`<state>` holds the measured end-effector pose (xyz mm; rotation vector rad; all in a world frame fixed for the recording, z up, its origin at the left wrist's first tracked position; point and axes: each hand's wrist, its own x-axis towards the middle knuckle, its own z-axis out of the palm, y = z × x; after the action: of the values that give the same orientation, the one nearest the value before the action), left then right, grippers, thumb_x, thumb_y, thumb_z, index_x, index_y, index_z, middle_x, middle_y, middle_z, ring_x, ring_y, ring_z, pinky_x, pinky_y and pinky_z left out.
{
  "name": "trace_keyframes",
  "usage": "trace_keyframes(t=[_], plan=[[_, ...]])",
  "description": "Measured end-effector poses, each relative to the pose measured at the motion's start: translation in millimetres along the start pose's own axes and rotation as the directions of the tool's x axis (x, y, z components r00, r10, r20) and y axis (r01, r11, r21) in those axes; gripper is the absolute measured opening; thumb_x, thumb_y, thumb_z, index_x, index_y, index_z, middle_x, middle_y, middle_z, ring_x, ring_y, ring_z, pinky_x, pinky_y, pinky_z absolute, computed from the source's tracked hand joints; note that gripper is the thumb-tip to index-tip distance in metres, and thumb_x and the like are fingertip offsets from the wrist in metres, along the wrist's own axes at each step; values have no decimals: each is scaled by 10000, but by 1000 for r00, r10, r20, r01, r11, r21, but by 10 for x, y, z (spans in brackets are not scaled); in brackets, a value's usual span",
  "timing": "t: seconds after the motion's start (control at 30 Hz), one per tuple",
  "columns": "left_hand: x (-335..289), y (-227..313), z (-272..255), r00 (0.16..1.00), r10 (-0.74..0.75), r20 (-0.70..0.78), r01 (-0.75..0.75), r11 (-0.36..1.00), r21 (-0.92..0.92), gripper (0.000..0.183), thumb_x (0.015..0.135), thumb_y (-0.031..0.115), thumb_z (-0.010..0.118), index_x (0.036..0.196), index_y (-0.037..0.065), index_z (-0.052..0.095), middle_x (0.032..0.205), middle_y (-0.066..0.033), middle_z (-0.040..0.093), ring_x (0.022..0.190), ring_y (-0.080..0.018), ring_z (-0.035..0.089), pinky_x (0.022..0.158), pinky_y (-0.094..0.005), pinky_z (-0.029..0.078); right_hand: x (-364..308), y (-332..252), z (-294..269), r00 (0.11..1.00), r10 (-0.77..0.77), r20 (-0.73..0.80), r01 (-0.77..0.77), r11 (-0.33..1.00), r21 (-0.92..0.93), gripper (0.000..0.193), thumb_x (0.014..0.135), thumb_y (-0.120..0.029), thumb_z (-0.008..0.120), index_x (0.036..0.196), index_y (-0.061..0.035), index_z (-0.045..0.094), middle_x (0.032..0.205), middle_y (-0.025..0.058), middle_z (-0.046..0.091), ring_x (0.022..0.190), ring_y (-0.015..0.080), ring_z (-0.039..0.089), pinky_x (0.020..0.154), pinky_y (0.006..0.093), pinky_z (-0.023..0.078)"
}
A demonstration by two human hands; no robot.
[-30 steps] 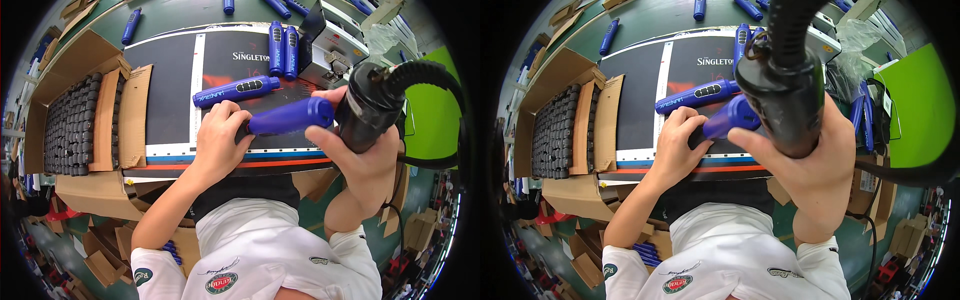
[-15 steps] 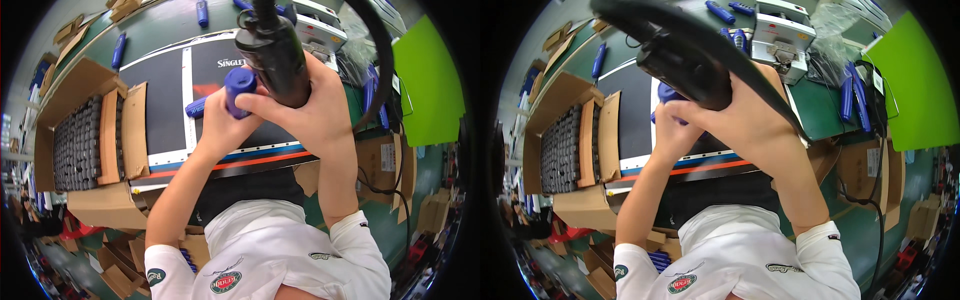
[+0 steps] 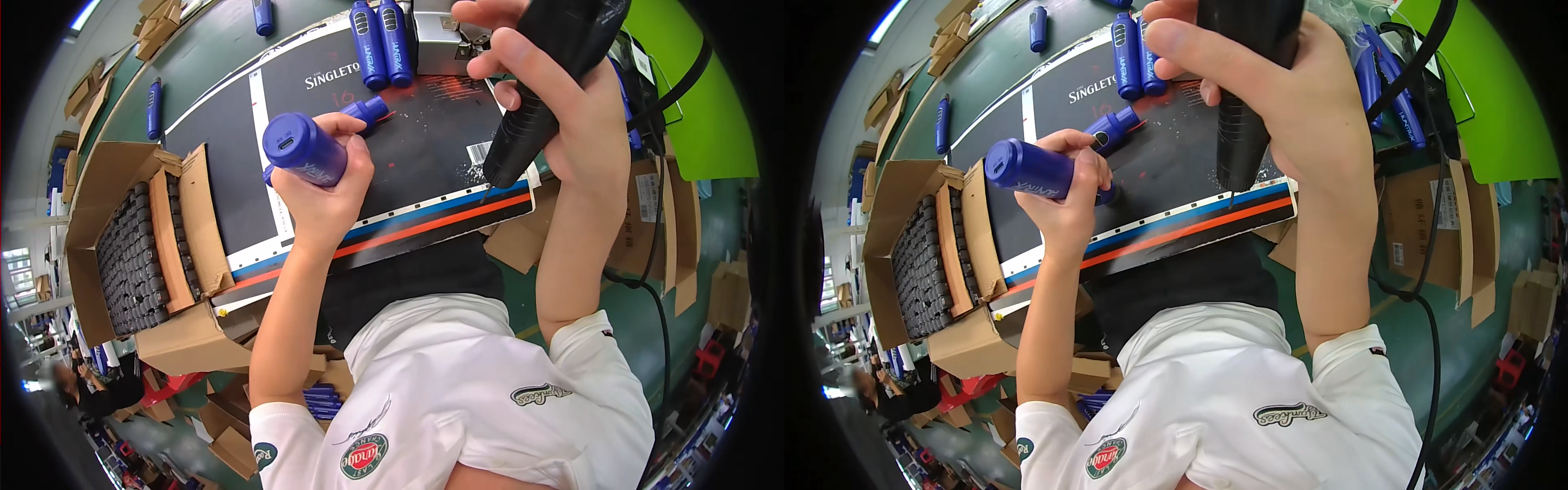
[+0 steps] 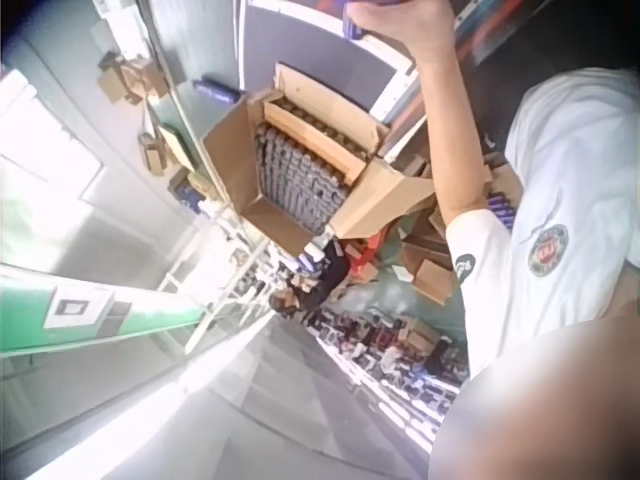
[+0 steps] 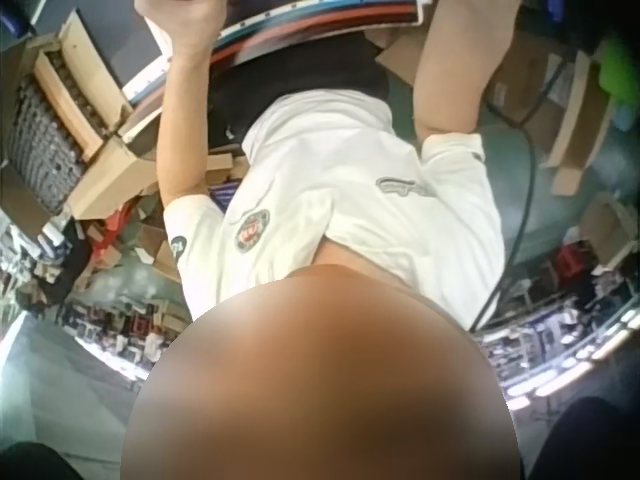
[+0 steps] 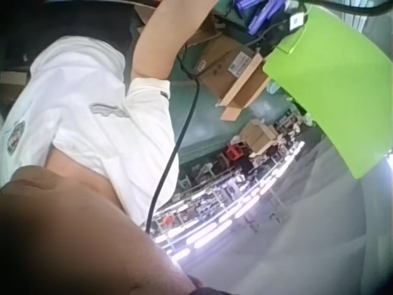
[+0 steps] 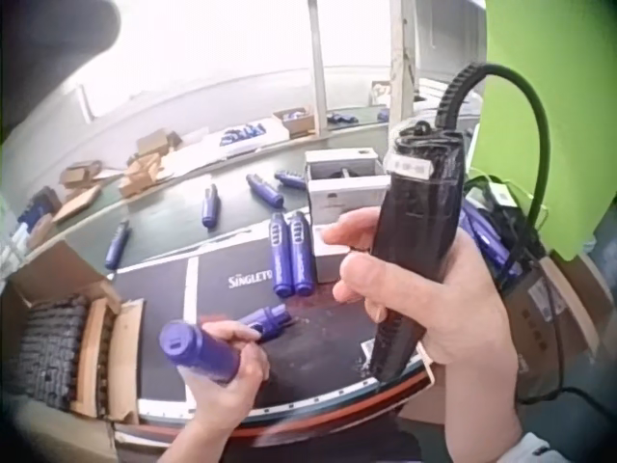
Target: The person inserts small black cylindrical components into blue cylindrical casings on a workbench. They use a handheld black tool to press the components into the casings, then place the assembled units on the table. The person repeats this process for multiple units throughout the clip.
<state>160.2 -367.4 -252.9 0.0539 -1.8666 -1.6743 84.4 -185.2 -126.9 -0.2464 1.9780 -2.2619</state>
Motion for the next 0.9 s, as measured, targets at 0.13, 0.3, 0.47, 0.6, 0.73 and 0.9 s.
trace_keyframes(t=[0.13, 0.3, 0.47, 0.6, 0.73, 0.9], plan=[[61, -11, -39, 997, 41, 68, -44, 998, 53, 132, 879, -30, 585, 1004, -73, 580, 667, -71, 589, 564, -129, 582, 547, -272, 485, 178, 347, -326, 946, -245, 213, 204, 959, 196, 314, 942, -109, 609, 1215, 46, 595, 1202, 164, 649, 770, 99, 609, 606, 222, 441], [311, 222, -196, 981, -168, 96, 184, 964, -194, 233, 890, 11, 623, 1105, -54, 559, 733, -71, 599, 708, -173, 618, 674, -367, 520, 309, 826, -638, 997, -71, 40, 37, 833, 552, 300, 976, -214, 622, 1193, -8, 597, 1093, 102, 673, 745, 115, 592, 601, 235, 455], [1347, 406, -813, 961, 257, 100, -275, 879, 390, 245, 890, 107, 663, 1115, 23, 618, 971, -76, 635, 900, -196, 628, 844, -340, 487, 352, 1287, -886, 995, 94, 30, -77, 554, 829, 380, 988, -375, 587, 1205, -63, 568, 973, 70, 643, 818, 156, 602, 709, 260, 529], [2203, -314, -1354, 956, 116, 270, -288, 193, 938, 326, 834, 53, 675, 1152, 75, 605, 1175, -133, 608, 954, -312, 646, 827, -415, 526, 367, 1470, -839, 976, 216, 11, -118, 487, 865, 350, 975, -456, 573, 1122, -138, 573, 880, 33, 596, 804, 182, 620, 738, 350, 564], [2756, -1226, -1972, 951, -135, 280, -302, -193, 934, 442, 789, -63, 627, 1198, 79, 538, 1363, -148, 498, 1039, -352, 636, 852, -449, 544, 323, 1551, -906, 978, 197, 69, -151, 440, 885, 383, 1001, -482, 512, 1181, -145, 487, 869, 15, 515, 694, 114, 495, 652, 280, 465], [3041, -1546, -2338, 930, -246, 272, -341, -310, 887, 489, 817, -71, 562, 1274, 100, 525, 1472, -118, 417, 1090, -351, 615, 908, -434, 541, 332, 1555, -873, 985, 146, 95, -148, 405, 902, 359, 1025, -449, 478, 1172, -122, 443, 854, 12, 480, 692, 102, 479, 656, 276, 448]])
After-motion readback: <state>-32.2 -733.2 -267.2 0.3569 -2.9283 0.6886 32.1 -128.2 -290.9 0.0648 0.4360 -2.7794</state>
